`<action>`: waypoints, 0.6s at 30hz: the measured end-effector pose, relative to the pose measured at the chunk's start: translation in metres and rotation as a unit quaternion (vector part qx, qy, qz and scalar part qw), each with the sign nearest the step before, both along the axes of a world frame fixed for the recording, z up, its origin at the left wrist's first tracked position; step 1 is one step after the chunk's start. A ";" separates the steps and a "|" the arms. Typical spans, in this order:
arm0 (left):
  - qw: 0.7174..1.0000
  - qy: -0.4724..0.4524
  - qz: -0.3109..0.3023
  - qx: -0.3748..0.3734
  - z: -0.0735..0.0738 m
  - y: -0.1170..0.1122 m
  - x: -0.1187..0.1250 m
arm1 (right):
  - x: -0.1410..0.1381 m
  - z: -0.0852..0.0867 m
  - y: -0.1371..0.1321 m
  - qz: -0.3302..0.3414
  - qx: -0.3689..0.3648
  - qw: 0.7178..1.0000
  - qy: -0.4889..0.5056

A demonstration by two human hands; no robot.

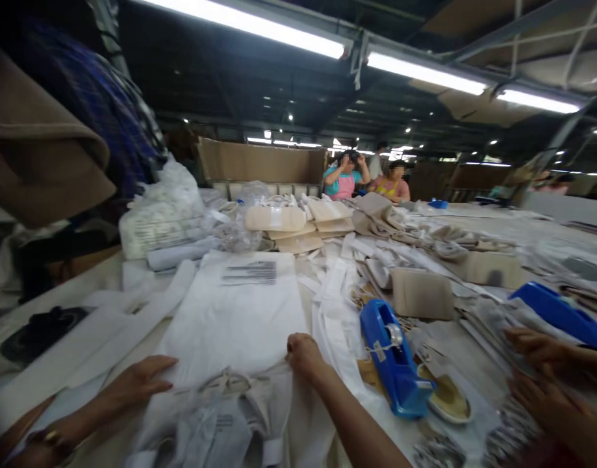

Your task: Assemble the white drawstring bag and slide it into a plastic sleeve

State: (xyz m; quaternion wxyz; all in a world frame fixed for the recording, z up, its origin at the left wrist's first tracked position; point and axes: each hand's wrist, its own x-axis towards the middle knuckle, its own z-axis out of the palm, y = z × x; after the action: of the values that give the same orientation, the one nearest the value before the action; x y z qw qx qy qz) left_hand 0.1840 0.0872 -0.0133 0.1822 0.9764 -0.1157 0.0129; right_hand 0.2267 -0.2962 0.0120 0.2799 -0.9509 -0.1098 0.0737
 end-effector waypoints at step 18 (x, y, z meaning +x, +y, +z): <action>0.995 0.059 -0.063 0.040 0.079 -0.122 0.023 | 0.023 0.006 0.015 -0.046 0.192 0.980 0.000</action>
State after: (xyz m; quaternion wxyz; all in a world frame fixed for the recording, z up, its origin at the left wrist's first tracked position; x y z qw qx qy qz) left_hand 0.2071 -0.0351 0.0660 0.1501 0.9727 -0.1665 -0.0607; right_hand 0.2498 -0.2809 0.0184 0.4602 -0.8835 -0.0782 0.0384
